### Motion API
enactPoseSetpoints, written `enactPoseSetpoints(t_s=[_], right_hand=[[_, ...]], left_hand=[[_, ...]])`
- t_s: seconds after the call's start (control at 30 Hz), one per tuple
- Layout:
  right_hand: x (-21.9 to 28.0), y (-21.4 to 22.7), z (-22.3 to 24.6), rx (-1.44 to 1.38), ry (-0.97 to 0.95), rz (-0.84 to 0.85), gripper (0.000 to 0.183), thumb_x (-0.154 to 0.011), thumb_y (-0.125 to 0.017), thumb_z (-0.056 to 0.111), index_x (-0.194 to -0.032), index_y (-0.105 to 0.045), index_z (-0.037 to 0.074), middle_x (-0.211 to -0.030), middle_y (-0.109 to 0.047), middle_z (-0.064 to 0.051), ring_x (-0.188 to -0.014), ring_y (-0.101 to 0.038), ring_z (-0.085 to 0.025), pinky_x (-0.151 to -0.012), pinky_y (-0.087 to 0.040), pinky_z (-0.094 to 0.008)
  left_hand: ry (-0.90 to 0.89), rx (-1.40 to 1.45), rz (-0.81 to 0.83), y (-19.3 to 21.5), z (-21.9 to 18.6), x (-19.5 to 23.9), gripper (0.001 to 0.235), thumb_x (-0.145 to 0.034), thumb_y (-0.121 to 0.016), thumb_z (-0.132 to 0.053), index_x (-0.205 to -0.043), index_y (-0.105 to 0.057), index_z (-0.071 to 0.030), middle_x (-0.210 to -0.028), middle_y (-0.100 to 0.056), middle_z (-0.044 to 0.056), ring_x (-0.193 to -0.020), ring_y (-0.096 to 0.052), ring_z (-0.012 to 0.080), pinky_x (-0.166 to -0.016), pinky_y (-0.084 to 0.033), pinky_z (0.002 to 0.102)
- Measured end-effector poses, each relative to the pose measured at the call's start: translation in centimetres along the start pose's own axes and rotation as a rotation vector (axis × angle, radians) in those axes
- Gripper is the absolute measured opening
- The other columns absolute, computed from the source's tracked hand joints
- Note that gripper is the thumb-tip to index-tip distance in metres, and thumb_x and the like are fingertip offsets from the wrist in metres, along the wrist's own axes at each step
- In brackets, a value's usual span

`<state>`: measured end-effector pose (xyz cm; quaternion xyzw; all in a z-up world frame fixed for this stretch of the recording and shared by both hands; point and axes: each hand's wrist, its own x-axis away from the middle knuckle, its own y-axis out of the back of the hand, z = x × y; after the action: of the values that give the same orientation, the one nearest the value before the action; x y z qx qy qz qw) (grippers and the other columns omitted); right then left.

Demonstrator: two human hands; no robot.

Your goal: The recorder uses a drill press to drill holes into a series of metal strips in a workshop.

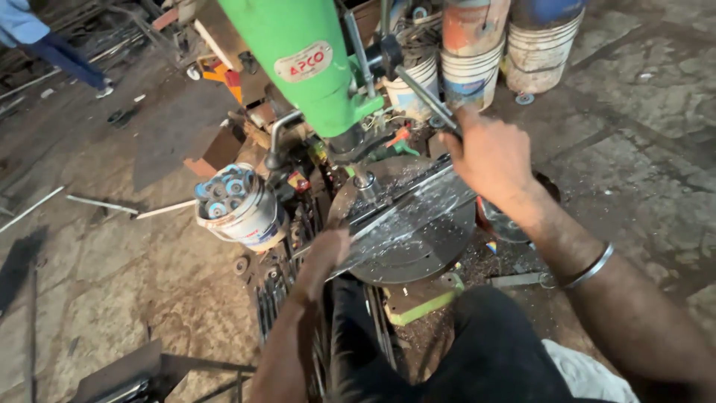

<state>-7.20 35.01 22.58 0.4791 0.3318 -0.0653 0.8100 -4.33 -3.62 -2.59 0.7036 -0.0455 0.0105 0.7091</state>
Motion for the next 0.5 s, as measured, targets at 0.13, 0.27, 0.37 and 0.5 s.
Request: enactPoseSetpoints(t_s=[0.13, 0.27, 0.37, 0.5], right_hand=[[-0.1, -0.7, -0.1, 0.016, -0.016, -0.020, 0.037, -0.095, -0.070, 0.037, -0.110, -0.059, 0.006, -0.072, -0.070, -0.019, -0.065, -0.069, -0.045, -0.057, -0.052, -0.057], [0.4, -1.4, 0.0, -0.055, -0.053, -0.055, 0.031, -0.094, -0.069, 0.033, -0.104, -0.058, 0.007, -0.073, -0.070, -0.017, -0.065, -0.069, -0.044, -0.057, -0.052, -0.056], [0.4, -1.6, -0.2, -0.069, -0.027, -0.069, 0.030, -0.092, -0.070, 0.030, -0.105, -0.057, 0.006, -0.077, -0.071, -0.017, -0.067, -0.069, -0.043, -0.056, -0.051, -0.056], [0.5, -1.5, -0.9, -0.097, -0.017, -0.077, 0.029, -0.092, -0.070, 0.029, -0.105, -0.057, 0.006, -0.080, -0.071, -0.018, -0.069, -0.069, -0.044, -0.056, -0.051, -0.055]], left_hand=[[-0.029, -0.002, -0.156, -3.1, -1.3, 3.3, 0.042, -0.096, -0.059, -0.040, -0.123, -0.060, -0.007, -0.118, -0.068, 0.022, -0.106, -0.066, 0.0429, -0.091, -0.051, 0.057], [0.057, 0.031, -0.232, 1.4, -6.0, 5.0, 0.051, -0.093, -0.058, -0.044, -0.132, -0.054, -0.012, -0.129, -0.063, 0.018, -0.113, -0.064, 0.0397, -0.095, -0.050, 0.056], [0.135, 0.147, -0.091, 2.3, -7.9, 3.7, 0.053, -0.097, -0.053, -0.044, -0.139, -0.050, -0.012, -0.135, -0.059, 0.017, -0.115, -0.063, 0.0401, -0.095, -0.052, 0.052], [0.121, 0.266, -0.025, -2.5, -8.8, 2.7, 0.050, -0.101, -0.049, -0.046, -0.139, -0.054, -0.013, -0.125, -0.065, 0.018, -0.108, -0.067, 0.0387, -0.093, -0.054, 0.049]])
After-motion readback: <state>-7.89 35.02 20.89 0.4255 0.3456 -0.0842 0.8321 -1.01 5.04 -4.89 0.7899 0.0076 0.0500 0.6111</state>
